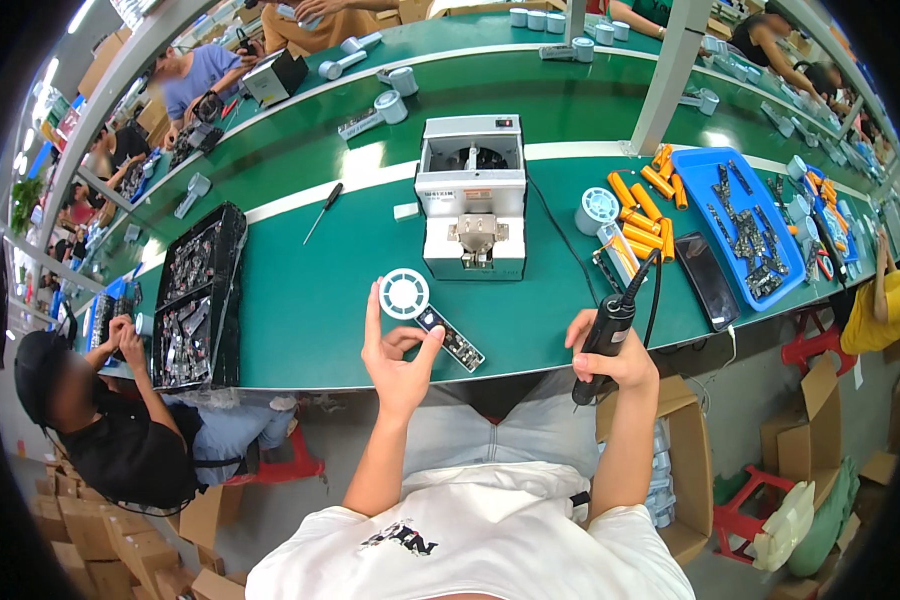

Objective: Soldering or desoldering components on a circuit board using a handheld hot air rework tool.

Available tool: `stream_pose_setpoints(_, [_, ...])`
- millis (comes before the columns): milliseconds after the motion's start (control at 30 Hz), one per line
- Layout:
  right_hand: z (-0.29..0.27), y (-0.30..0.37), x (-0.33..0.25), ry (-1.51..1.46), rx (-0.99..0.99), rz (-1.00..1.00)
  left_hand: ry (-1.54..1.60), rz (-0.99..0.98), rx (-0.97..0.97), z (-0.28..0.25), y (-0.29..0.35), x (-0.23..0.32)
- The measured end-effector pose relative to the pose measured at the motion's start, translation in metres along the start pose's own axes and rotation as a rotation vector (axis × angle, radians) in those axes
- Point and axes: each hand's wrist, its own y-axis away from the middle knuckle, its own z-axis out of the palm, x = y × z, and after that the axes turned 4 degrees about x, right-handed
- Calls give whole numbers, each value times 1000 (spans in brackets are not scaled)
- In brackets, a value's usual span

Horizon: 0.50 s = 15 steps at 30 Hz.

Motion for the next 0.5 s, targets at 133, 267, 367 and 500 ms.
stream_pose_setpoints(133, [-1, -1, 0, -4, -1, -15, 13, -20, -6, -1, 0, -5])
stream_pose_setpoints(267, [-1, 0, 1, -13, 4, -2, 2, -10, 3, -1, 0, -4])
stream_pose_setpoints(367, [-1, 0, 0, -11, 5, 1, 6, -14, -5, -1, 1, -6])
stream_pose_setpoints(500, [0, 0, 0, -7, 5, -13, 12, -9, 0, 0, 1, -1])
